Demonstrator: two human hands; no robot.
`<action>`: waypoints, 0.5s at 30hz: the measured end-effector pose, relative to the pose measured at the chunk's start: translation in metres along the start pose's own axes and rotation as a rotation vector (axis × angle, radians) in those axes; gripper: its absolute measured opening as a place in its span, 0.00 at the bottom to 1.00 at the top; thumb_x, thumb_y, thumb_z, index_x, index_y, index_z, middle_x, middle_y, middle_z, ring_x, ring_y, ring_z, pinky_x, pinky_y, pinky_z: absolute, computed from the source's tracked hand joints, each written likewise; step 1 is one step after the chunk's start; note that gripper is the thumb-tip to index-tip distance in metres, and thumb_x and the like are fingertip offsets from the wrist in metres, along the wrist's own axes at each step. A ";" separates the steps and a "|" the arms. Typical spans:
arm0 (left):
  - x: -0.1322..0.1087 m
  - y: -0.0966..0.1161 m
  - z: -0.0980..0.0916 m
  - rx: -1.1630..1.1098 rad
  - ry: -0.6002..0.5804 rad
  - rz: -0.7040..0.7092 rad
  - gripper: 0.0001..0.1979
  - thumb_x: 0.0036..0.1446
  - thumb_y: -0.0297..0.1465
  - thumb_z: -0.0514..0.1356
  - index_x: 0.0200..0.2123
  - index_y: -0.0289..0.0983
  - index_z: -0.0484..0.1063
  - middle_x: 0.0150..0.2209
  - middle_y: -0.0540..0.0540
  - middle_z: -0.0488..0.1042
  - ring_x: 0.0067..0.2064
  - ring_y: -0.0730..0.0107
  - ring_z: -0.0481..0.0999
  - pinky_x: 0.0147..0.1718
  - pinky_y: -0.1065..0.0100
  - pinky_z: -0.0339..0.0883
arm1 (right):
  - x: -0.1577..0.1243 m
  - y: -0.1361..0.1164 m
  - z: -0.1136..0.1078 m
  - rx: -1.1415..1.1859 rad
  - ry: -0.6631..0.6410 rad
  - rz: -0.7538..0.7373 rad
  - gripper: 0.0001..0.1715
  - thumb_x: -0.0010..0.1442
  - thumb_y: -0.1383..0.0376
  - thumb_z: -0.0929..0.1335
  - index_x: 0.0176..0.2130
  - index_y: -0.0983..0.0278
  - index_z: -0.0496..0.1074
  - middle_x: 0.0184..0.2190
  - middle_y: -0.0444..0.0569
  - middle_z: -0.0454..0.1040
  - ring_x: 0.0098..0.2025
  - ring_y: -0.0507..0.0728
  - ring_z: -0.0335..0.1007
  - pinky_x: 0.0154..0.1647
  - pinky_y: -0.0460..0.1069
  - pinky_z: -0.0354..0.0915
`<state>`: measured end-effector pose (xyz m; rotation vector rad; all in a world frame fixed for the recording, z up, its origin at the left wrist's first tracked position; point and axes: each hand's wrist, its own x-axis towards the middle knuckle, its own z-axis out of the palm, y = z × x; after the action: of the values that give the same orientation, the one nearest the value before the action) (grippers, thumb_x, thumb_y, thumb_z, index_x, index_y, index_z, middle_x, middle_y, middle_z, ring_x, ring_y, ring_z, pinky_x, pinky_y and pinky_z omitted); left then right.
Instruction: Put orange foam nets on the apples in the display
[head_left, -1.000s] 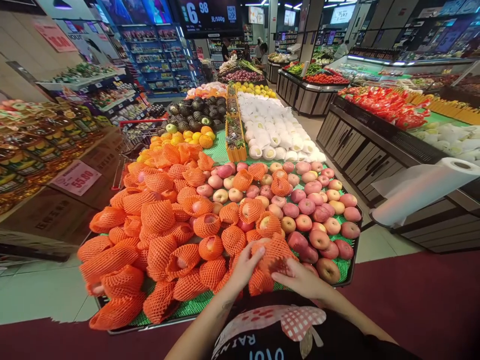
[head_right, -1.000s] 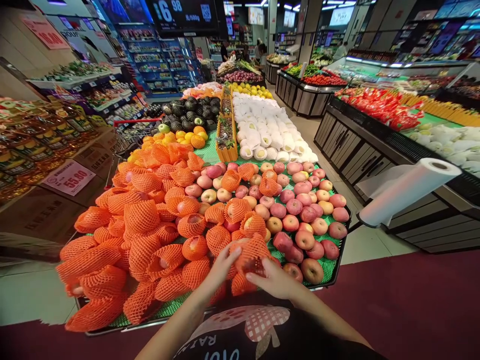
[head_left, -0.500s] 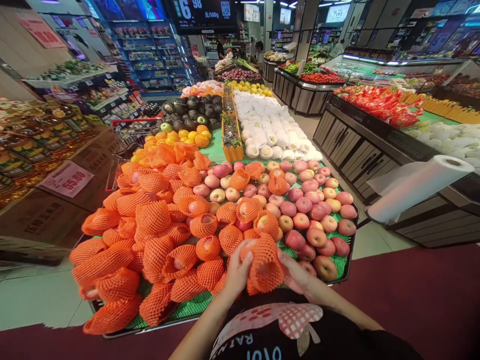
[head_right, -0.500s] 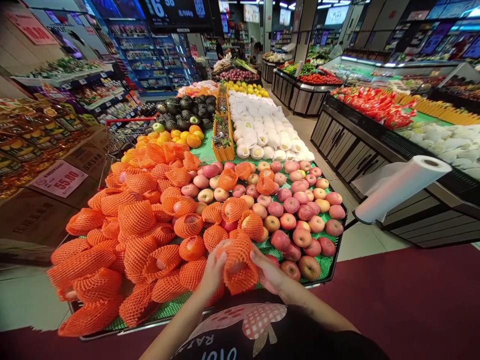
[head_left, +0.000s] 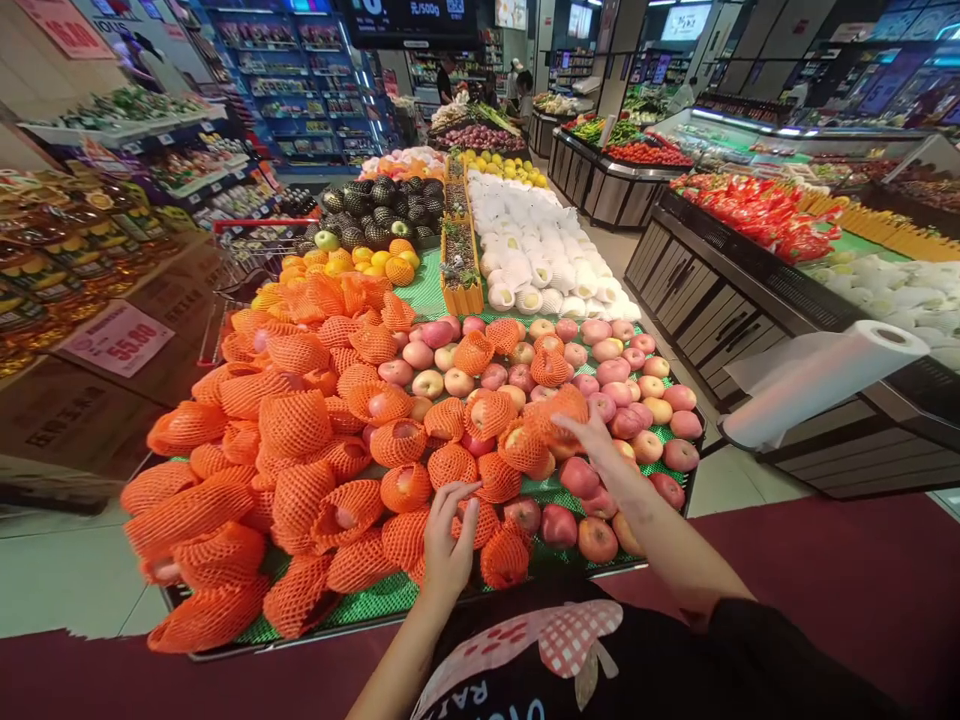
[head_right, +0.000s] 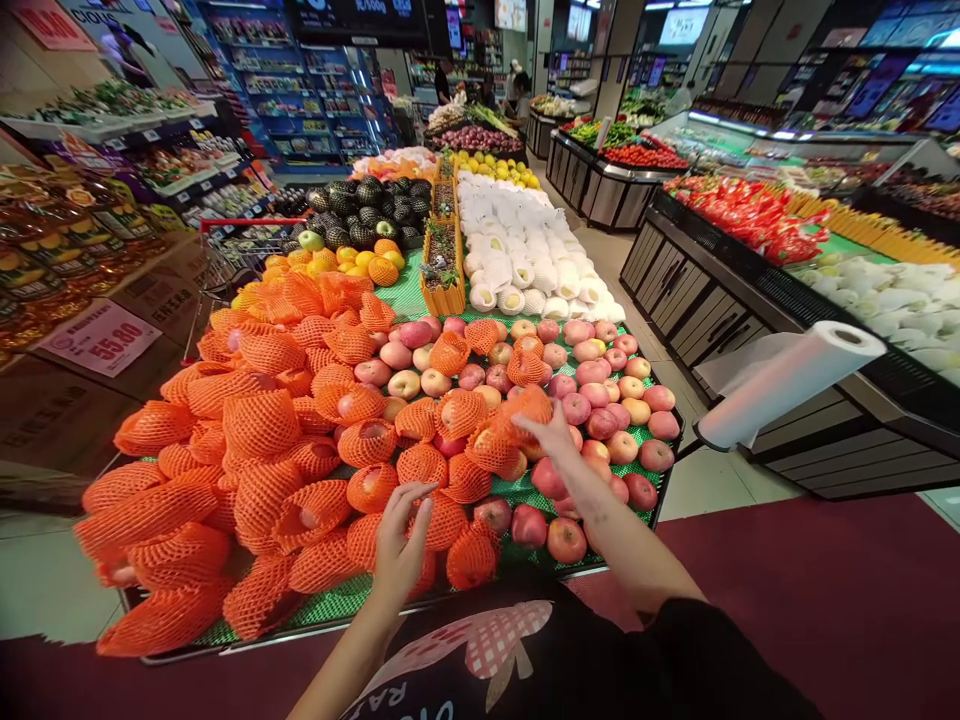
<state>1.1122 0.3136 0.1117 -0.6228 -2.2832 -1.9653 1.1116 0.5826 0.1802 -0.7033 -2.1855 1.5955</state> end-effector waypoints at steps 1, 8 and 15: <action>-0.003 0.000 -0.004 0.010 0.019 -0.008 0.13 0.71 0.39 0.57 0.47 0.40 0.80 0.45 0.43 0.75 0.46 0.62 0.76 0.40 0.65 0.71 | 0.020 -0.003 0.000 -0.039 0.014 -0.043 0.34 0.54 0.54 0.75 0.58 0.58 0.68 0.59 0.53 0.75 0.59 0.64 0.74 0.59 0.56 0.71; -0.022 -0.004 -0.032 0.087 0.156 -0.039 0.13 0.69 0.39 0.60 0.45 0.40 0.81 0.44 0.42 0.75 0.47 0.60 0.77 0.40 0.64 0.73 | 0.095 0.011 0.042 -0.837 0.083 -0.155 0.46 0.55 0.59 0.75 0.66 0.68 0.58 0.64 0.66 0.61 0.64 0.70 0.63 0.64 0.58 0.62; -0.029 -0.019 -0.084 0.129 0.202 -0.053 0.13 0.69 0.39 0.60 0.44 0.40 0.81 0.45 0.42 0.76 0.48 0.59 0.77 0.39 0.65 0.73 | 0.101 -0.003 0.063 -1.096 -0.049 -0.062 0.52 0.56 0.53 0.79 0.67 0.73 0.60 0.69 0.74 0.57 0.70 0.80 0.51 0.68 0.69 0.49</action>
<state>1.1150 0.2237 0.1002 -0.3386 -2.2996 -1.7910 0.9938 0.5904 0.1622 -0.8249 -2.9875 0.2456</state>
